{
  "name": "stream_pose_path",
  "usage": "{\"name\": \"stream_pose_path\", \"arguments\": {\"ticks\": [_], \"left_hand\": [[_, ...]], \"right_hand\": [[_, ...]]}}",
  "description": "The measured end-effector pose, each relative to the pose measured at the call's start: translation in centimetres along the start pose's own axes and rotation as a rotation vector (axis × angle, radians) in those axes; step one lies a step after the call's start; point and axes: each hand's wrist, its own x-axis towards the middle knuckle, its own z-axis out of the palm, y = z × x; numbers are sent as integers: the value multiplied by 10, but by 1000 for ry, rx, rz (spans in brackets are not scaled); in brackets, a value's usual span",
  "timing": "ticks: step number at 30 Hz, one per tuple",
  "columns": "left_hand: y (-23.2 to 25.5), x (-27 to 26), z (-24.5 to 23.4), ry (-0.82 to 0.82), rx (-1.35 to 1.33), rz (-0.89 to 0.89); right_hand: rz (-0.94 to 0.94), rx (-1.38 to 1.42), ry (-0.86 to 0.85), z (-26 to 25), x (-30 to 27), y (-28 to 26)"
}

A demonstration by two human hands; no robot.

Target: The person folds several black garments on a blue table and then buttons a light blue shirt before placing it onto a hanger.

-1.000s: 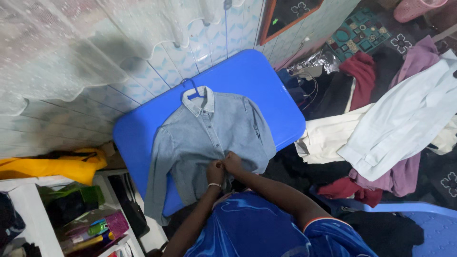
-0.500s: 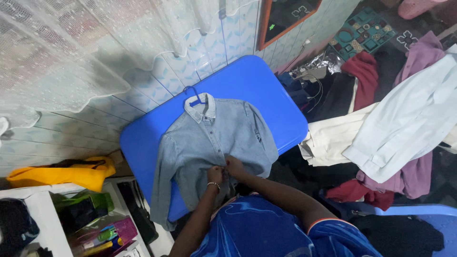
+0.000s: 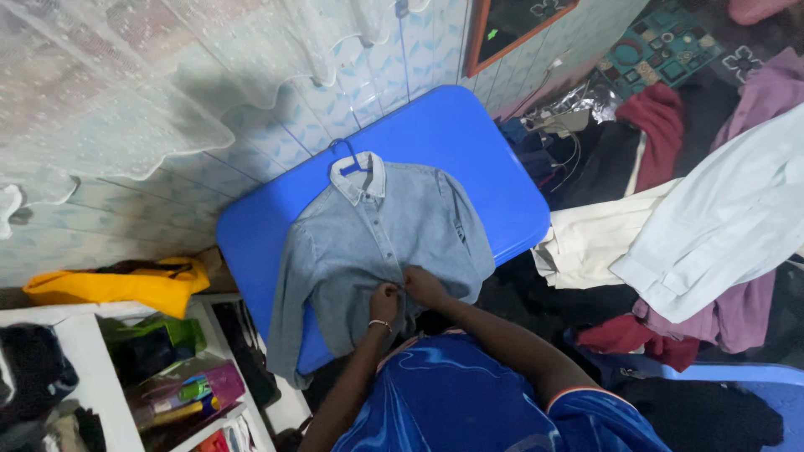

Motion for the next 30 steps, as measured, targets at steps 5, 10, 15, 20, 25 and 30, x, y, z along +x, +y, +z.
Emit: {"name": "stream_pose_path", "arguments": {"ticks": [5,10,15,20,25,30], "left_hand": [[-21,-13,-18,136,283,243],[-35,3,-70,347,328,152],[-25,49,-126,495,602,359],[4,123,-166,599,764,509],[11,177,-177,513,942,623],[21,203,-181,237,783,268]], "right_hand": [[-144,69,76,-22,-11,27],[-239,-122,404,-69,-10,58],[-130,-345,394,-119,39,70],[-83,-510,213,-166,116,43],[-2,-604,41,-170,170,43],[59,-565,-13,-155,185,64]]}}
